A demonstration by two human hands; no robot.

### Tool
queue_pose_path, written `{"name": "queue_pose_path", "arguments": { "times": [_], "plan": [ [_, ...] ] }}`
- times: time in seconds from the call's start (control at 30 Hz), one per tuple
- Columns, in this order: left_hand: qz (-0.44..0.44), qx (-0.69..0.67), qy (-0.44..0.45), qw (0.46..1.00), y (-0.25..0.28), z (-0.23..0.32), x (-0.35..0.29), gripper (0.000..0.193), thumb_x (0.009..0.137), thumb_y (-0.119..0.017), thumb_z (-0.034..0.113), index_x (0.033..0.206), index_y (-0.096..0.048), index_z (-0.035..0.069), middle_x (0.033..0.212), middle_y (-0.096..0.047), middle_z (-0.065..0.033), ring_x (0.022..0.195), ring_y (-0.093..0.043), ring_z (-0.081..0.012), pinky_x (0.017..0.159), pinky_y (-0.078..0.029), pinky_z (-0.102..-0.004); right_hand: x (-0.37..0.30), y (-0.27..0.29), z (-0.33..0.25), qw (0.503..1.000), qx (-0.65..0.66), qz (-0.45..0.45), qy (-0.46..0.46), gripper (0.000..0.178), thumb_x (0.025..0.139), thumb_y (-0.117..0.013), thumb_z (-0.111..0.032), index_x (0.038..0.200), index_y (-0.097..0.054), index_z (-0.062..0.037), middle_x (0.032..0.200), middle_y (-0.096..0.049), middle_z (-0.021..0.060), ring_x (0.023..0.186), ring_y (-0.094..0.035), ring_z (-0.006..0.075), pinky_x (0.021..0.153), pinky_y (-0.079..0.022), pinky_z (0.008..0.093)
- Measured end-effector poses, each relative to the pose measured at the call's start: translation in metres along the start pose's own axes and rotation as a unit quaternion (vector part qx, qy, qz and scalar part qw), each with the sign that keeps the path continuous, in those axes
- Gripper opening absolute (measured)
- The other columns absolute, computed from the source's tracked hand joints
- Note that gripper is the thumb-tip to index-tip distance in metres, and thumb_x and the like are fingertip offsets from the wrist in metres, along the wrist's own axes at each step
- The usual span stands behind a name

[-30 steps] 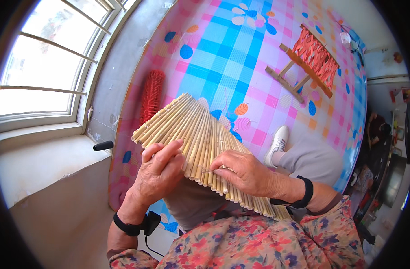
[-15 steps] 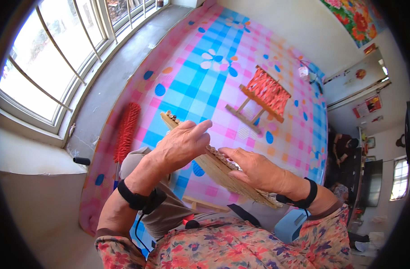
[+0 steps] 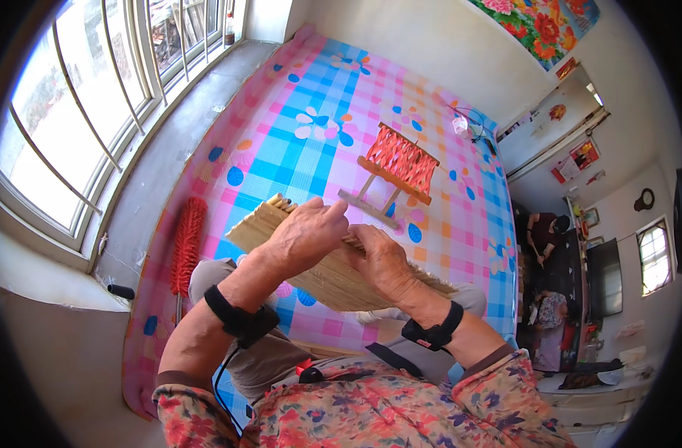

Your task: The person sits on a colorful mat and weaves a bamboo mat by hand, threading white string through the bamboo slats. They repeatedly pull the string tight, adjust the slats, and use scissors to cut the string.

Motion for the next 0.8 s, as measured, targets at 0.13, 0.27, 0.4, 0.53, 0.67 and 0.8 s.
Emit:
{"name": "queue_pose_path", "arguments": {
  "times": [0.13, 0.27, 0.4, 0.53, 0.67, 0.8],
  "plan": [
    [0.005, 0.001, 0.071, 0.997, 0.000, -0.006, -0.015, 0.012, 0.073, -0.064, 0.016, 0.080, -0.063, 0.007, 0.091, -0.056, -0.0052, 0.099, -0.054, -0.0213, 0.079, -0.045, -0.0344, 0.001, -0.003, -0.011, 0.994, 0.005, 0.082, 0.074, 0.030, 0.074, -0.074, -0.012, 0.102, -0.063, -0.0104, 0.095, -0.066, 0.0073, 0.090, -0.064, 0.0296, 0.077, -0.052, 0.0412],
    [-0.023, 0.012, 0.052, 0.998, 0.003, -0.007, -0.032, 0.016, 0.075, -0.065, 0.015, 0.086, -0.058, 0.006, 0.091, -0.057, -0.0057, 0.090, -0.059, -0.0230, 0.076, -0.045, -0.0372, -0.001, -0.017, -0.022, 0.993, 0.005, 0.080, 0.092, 0.026, 0.075, -0.074, -0.014, 0.099, -0.064, -0.0107, 0.091, -0.066, 0.0063, 0.085, -0.064, 0.0277, 0.072, -0.053, 0.0398],
    [-0.039, -0.002, 0.106, 0.994, 0.006, -0.017, -0.048, 0.018, 0.078, -0.067, 0.018, 0.087, -0.055, 0.008, 0.087, -0.058, -0.0061, 0.082, -0.061, -0.0256, 0.075, -0.044, -0.0394, -0.001, -0.021, -0.037, 0.988, -0.002, 0.086, 0.126, 0.024, 0.075, -0.074, -0.016, 0.097, -0.064, -0.0109, 0.087, -0.064, 0.0060, 0.081, -0.063, 0.0265, 0.069, -0.052, 0.0391],
    [-0.032, -0.034, 0.106, 0.993, 0.000, -0.022, -0.050, 0.022, 0.080, -0.069, 0.022, 0.087, -0.054, 0.009, 0.080, -0.059, -0.0067, 0.082, -0.063, -0.0266, 0.075, -0.044, -0.0403, -0.002, -0.021, -0.039, 0.987, -0.001, 0.084, 0.138, 0.023, 0.076, -0.073, -0.015, 0.097, -0.064, -0.0106, 0.086, -0.063, 0.0062, 0.081, -0.063, 0.0265, 0.069, -0.052, 0.0391],
    [-0.037, -0.053, 0.078, 0.995, -0.008, -0.025, -0.050, 0.023, 0.080, -0.070, 0.025, 0.085, -0.054, 0.009, 0.078, -0.061, -0.0071, 0.081, -0.063, -0.0274, 0.074, -0.045, -0.0411, -0.007, -0.021, -0.041, 0.984, -0.012, 0.099, 0.148, 0.022, 0.076, -0.072, -0.014, 0.096, -0.063, -0.0093, 0.086, -0.062, 0.0063, 0.080, -0.062, 0.0264, 0.069, -0.051, 0.0385],
    [-0.045, -0.082, 0.063, 0.994, 0.000, -0.026, -0.047, 0.024, 0.080, -0.071, 0.027, 0.087, -0.056, 0.009, 0.083, -0.061, -0.0073, 0.085, -0.063, -0.0274, 0.076, -0.046, -0.0414, -0.009, -0.024, -0.044, 0.984, -0.022, 0.103, 0.143, 0.022, 0.077, -0.071, -0.014, 0.096, -0.063, -0.0091, 0.084, -0.062, 0.0066, 0.080, -0.062, 0.0263, 0.069, -0.051, 0.0390]
  ]
}}
Point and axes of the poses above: each hand's wrist, its own x-axis towards the middle knuckle, its own y-axis out of the back of the hand, z = x × y, the point moved 10 cm from there along x, towards the middle knuckle
